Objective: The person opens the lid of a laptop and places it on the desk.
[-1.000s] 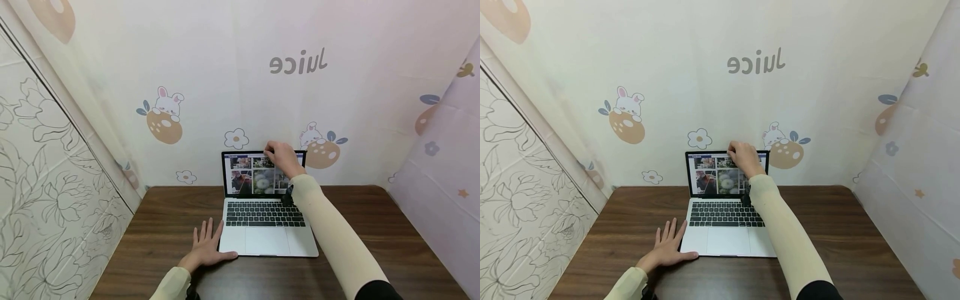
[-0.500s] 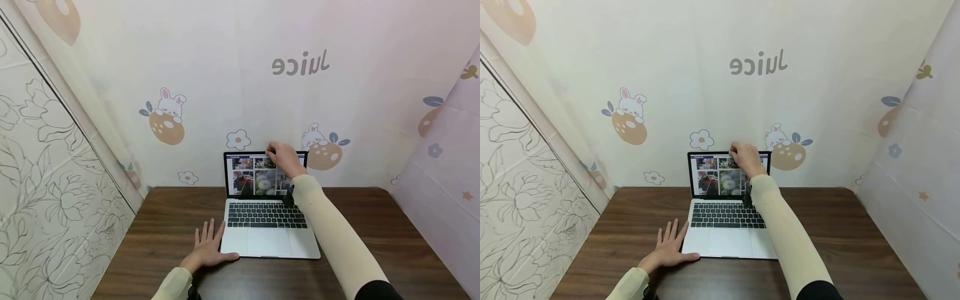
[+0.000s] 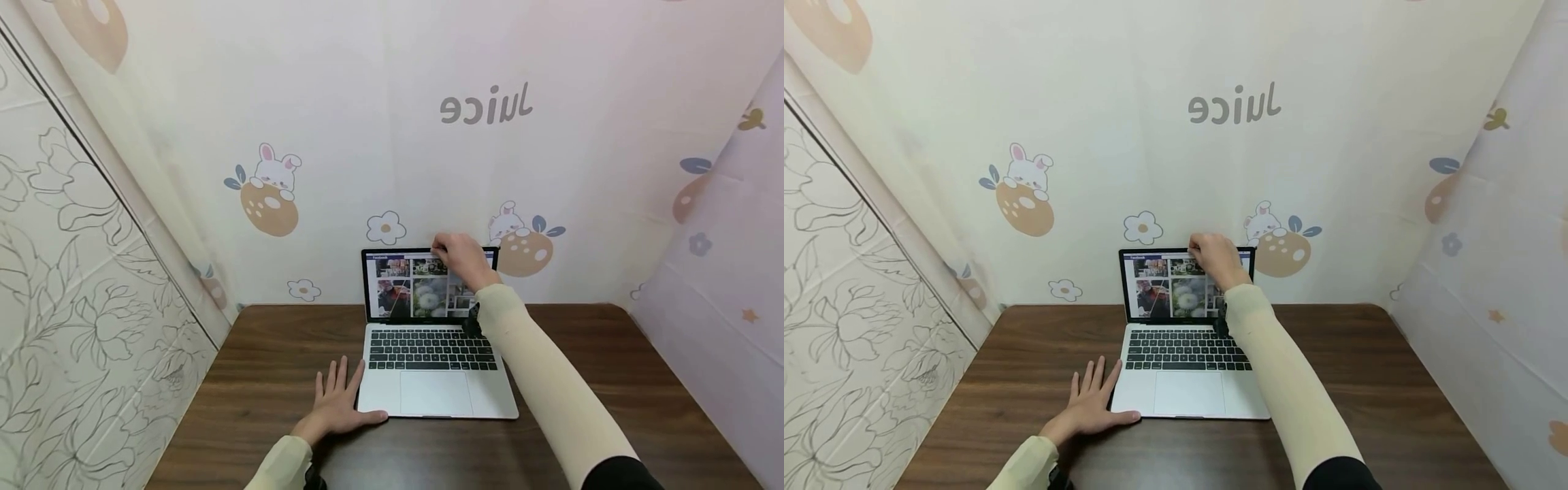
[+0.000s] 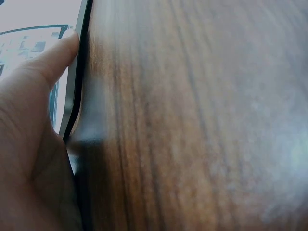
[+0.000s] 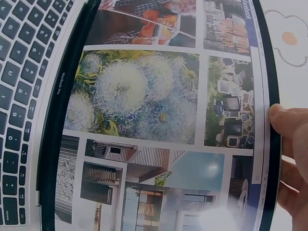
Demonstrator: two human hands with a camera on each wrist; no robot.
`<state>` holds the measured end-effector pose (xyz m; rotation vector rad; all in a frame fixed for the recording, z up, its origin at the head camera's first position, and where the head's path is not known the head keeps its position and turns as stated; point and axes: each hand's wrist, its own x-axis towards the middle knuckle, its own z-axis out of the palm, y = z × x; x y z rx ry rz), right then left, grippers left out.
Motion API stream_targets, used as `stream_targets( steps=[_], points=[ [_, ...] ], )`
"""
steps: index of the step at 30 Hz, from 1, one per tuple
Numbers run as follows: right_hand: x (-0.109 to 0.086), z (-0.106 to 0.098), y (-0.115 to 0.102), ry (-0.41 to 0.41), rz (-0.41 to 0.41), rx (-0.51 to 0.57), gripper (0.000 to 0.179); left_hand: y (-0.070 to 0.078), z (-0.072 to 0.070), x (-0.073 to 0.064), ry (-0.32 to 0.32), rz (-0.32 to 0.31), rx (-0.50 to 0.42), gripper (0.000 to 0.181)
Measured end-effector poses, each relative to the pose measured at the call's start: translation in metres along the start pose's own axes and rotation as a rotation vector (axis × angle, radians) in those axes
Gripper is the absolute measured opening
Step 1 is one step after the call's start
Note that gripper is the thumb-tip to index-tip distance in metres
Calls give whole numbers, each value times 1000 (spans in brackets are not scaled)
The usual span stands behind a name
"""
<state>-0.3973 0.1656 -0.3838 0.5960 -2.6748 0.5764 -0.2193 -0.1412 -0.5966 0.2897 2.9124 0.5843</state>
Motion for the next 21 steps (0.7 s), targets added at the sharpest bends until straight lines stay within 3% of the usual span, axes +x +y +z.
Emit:
stream_targets(
  steps=[8, 14, 21],
  points=[
    [-4, -5, 0, 3, -99, -93, 14, 0, -4, 5, -27, -2, -12, 128],
    [-12, -6, 3, 13, -200, -162, 19, 7, -22, -1, -67, 20, -53, 128],
    [-35, -7, 13, 60, -303, -250, 40, 10, -48, -10, -78, 68, -86, 122]
  ],
)
